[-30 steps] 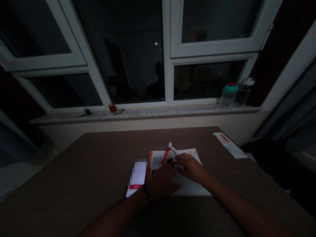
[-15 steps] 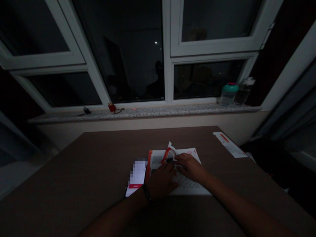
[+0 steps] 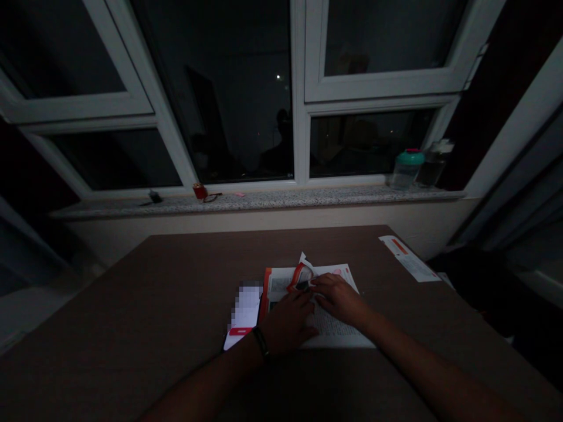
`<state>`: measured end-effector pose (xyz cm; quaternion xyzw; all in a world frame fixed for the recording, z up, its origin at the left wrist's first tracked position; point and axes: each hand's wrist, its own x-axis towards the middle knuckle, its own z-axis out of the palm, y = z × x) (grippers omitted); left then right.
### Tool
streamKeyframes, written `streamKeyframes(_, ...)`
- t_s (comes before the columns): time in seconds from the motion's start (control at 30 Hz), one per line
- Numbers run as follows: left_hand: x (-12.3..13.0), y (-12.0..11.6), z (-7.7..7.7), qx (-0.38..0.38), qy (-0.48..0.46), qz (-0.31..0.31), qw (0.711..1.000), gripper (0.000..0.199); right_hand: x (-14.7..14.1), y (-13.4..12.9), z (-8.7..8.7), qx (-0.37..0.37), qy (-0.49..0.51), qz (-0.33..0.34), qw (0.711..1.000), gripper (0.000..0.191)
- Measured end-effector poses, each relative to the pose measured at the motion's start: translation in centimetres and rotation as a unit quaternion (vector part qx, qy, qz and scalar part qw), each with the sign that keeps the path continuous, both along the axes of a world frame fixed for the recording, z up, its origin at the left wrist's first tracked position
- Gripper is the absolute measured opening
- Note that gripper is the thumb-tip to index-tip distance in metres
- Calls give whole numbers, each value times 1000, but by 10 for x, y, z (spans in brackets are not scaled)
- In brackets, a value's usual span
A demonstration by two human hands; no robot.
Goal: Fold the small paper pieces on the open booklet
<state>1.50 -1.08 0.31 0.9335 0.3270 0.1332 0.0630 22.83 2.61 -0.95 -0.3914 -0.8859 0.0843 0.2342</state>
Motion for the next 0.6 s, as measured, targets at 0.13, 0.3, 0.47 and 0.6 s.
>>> streamKeyframes(0.13,0,0,4,-3,-2,-4,1000,31,-4,-2,-3,-3,19,-2,1000,26)
streamKeyframes(0.3,0,0,10,-4,-3,-6,1000,26,-8,-2,-11,-3,64,-22,998,24)
streamKeyframes(0.47,-1,2,8,-6,2,-6,1000,27,-7,6,-12,-8,100,-22,995,19)
streamKeyframes(0.6,-1,3,8,-13,0,3,1000,27,-7,13,-10,-15,115,-37,993,19)
